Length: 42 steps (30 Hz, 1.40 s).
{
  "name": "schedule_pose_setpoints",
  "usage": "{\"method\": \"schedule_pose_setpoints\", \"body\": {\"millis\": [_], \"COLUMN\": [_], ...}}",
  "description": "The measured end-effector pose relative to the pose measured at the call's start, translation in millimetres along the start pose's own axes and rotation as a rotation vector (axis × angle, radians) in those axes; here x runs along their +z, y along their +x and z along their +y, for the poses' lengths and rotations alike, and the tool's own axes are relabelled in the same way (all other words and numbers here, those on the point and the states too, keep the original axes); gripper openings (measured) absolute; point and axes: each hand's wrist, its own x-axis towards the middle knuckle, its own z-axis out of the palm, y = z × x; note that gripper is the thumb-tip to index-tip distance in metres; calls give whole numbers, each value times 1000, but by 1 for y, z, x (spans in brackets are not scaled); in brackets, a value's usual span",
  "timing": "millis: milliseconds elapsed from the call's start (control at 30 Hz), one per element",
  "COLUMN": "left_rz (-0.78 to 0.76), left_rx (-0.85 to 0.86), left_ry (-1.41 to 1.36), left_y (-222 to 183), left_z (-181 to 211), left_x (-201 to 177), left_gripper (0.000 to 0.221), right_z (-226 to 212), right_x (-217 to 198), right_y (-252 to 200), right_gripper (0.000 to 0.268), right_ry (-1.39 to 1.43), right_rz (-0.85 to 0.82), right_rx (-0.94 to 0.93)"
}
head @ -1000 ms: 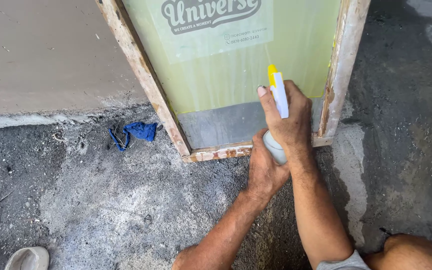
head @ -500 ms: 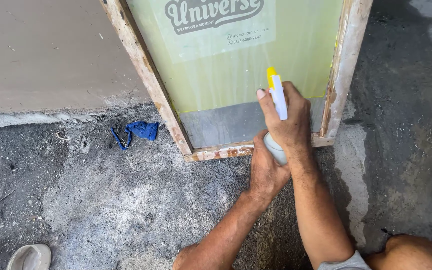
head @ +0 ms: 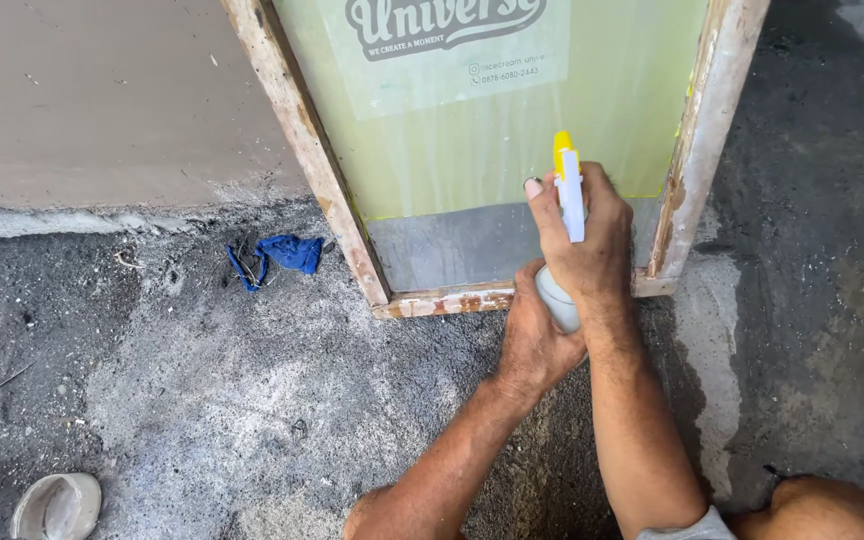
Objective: Cleaning a screen printing frame using a spray bottle to apply liquid and inspecting the surface.
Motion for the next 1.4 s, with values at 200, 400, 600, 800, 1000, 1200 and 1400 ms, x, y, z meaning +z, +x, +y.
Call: {"method": "schedule_pose_setpoints", "body": {"millis": [200, 400, 600, 800, 1000, 1200, 1400], "left_rz": [157, -50, 103, 122, 15, 160, 76], "left_rx": [-11, 28, -37, -84, -32, -81, 6], "left_ry": [-49, 17, -3, -87, -53, -130, -101], "left_y": [-8, 7, -8, -9, -4, -16, -12], "left_z": [7, -4, 6, 12, -4, 12, -2], "left_x": [9, -3, 4, 0, -4, 1, -3], "left_gripper": [93, 94, 93, 96, 95, 97, 95], "right_z": [-8, 4, -2, -7, -6, -18, -17], "right_x": [1, -3, 3, 8, 5, 11, 9], "right_y": [3, -1, -3, -2, -2, -5, -6], "right_gripper": [34, 33, 30, 31, 35, 29, 29], "right_ry": [74, 3, -63, 53, 63, 25, -84], "right_rz": [-154, 73, -74, -132, -25, -180, -62], "right_rx": [12, 66, 150, 35, -35, 21, 45]}}
